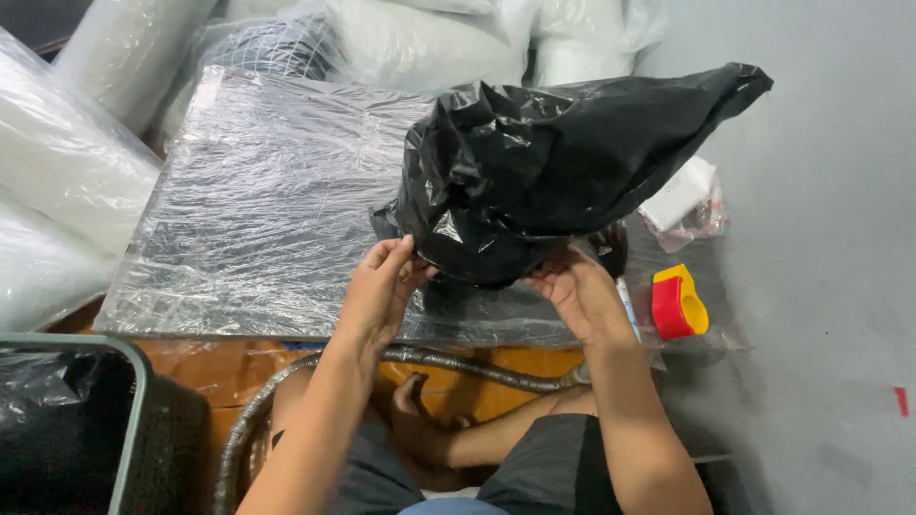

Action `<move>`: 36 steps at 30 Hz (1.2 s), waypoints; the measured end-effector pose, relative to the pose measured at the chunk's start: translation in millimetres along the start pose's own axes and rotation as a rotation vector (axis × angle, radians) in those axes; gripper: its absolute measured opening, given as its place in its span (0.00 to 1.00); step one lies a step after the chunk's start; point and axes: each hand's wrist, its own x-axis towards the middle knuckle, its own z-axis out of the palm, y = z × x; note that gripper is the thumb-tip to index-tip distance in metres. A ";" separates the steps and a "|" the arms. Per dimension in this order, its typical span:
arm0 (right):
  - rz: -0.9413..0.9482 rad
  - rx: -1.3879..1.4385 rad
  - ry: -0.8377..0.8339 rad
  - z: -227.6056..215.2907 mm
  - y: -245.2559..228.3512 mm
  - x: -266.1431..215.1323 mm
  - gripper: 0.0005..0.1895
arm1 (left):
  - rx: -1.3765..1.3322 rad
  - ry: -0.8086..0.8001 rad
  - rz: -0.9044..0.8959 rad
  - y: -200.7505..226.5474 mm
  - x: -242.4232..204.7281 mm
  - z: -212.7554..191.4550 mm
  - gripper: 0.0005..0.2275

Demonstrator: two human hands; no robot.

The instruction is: Stuffing a white cushion into a black plastic bag and then dusting the exterior of the bag.

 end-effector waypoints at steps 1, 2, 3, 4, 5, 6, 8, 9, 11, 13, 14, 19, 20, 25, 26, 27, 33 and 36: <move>0.003 -0.001 -0.002 4.1 -0.8 -3.7 0.09 | -0.001 0.003 0.002 -1.0 -1.2 -2.0 0.09; -0.005 -0.018 -0.004 7.8 -2.1 -7.7 0.08 | 0.047 0.014 -0.003 -2.2 -1.9 -3.3 0.10; -0.013 -0.034 -0.006 11.4 -3.6 -12.0 0.07 | 0.094 0.026 -0.007 -3.3 -2.9 -4.2 0.10; -0.018 -0.034 -0.007 8.9 -1.6 -11.3 0.07 | 0.095 0.021 -0.004 0.3 -7.0 0.1 0.10; -0.017 -0.024 -0.012 6.6 0.4 -10.7 0.06 | 0.042 0.006 -0.014 4.0 -11.2 4.3 0.09; -0.015 -0.016 -0.017 4.2 3.1 -10.3 0.05 | -0.012 -0.006 -0.025 7.4 -16.0 7.6 0.08; -0.002 -0.026 -0.029 9.2 5.3 -16.9 0.06 | -0.052 -0.009 -0.015 4.7 -13.9 7.6 0.08; 0.014 -0.035 -0.038 11.6 6.6 -19.9 0.07 | -0.091 -0.010 -0.007 3.1 -12.9 7.3 0.07; 0.009 -0.013 -0.015 7.0 12.0 -15.2 0.05 | -0.111 -0.007 0.004 0.9 -12.7 7.0 0.07; 0.001 0.012 0.012 8.5 13.7 -13.8 0.03 | -0.129 -0.008 0.011 -1.8 -10.4 6.7 0.07; 0.005 0.024 0.016 12.2 13.5 -15.1 0.04 | -0.148 -0.001 0.018 -3.4 -9.2 5.9 0.07; 0.036 0.020 0.029 1.7 20.7 3.7 0.04 | -0.192 -0.003 0.044 0.1 -12.3 8.9 0.06; 0.040 0.031 0.026 1.5 20.5 7.3 0.04 | -0.211 -0.006 0.039 -0.5 -11.8 8.4 0.07; 0.076 0.088 0.030 14.9 15.1 7.4 0.02 | -0.266 -0.009 0.030 0.1 -11.8 8.7 0.07; 0.062 0.100 0.025 17.2 15.1 4.8 0.02 | -0.277 -0.014 0.037 -0.4 -11.9 8.4 0.07; 0.048 0.113 0.020 19.5 15.2 2.2 0.02 | -0.288 -0.018 0.045 -1.0 -12.1 8.0 0.07; -0.074 0.050 0.031 24.7 26.1 -2.6 0.02 | -0.196 0.056 0.057 -14.0 -12.2 12.6 0.08; -0.147 -0.084 0.091 27.4 32.4 -4.7 0.07 | -0.144 0.065 0.048 -12.6 -14.4 17.4 0.08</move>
